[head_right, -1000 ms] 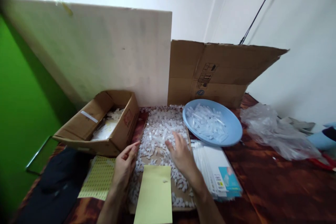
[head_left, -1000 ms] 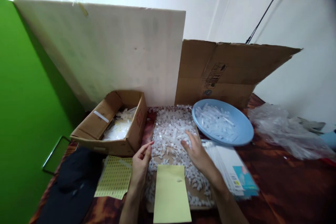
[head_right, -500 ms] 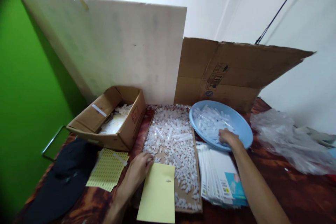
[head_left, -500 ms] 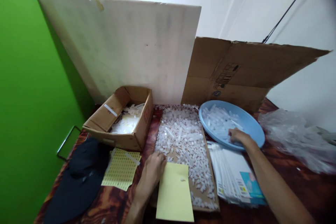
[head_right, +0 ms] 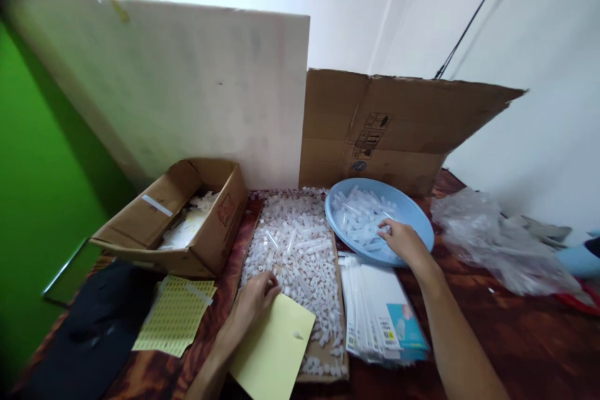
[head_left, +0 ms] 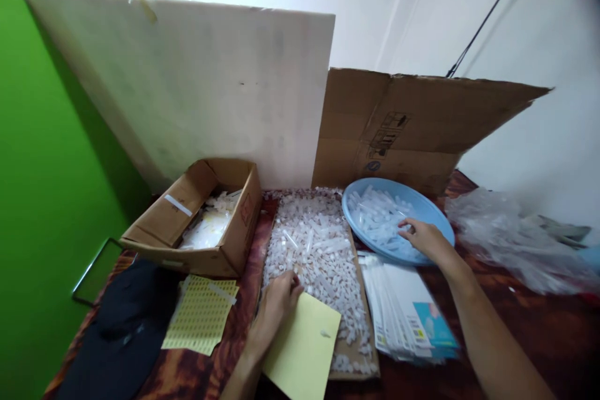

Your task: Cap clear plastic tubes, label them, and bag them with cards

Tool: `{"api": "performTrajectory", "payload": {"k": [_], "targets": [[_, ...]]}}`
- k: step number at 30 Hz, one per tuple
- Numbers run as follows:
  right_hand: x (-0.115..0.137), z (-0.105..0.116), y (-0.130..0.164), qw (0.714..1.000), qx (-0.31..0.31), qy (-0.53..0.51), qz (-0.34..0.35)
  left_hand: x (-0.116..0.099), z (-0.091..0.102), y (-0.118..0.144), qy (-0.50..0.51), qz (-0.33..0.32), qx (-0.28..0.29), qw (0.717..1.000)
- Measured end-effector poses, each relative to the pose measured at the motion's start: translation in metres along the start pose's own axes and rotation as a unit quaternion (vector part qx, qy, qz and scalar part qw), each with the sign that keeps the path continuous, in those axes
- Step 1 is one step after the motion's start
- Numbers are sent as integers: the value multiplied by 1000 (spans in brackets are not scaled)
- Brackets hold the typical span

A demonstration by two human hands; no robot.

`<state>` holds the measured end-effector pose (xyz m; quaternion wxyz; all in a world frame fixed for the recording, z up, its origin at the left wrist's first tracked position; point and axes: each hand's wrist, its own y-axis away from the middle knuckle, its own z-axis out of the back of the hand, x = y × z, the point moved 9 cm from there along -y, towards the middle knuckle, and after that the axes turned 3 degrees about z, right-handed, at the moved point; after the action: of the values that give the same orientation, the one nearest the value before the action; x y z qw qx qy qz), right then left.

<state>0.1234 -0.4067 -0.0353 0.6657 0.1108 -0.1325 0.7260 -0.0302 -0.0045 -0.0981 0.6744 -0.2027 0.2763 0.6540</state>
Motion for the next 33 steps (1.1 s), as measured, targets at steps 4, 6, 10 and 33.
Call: {"api": "performTrajectory", "payload": {"k": [4,6,10,33], "targets": [[37,34,41,982,-80,-169,17,0,-2,-4,18,9,0,1000],[60,46,68,957,-103,-270,11,-3,-4,-5,29,-7,-5,1000],[100,34,115,898,-107,-425,-34,-9,8,-7,127,-41,-69,989],[305,-126,156,706,159,-686,78,-30,48,18,590,25,-79,803]]}}
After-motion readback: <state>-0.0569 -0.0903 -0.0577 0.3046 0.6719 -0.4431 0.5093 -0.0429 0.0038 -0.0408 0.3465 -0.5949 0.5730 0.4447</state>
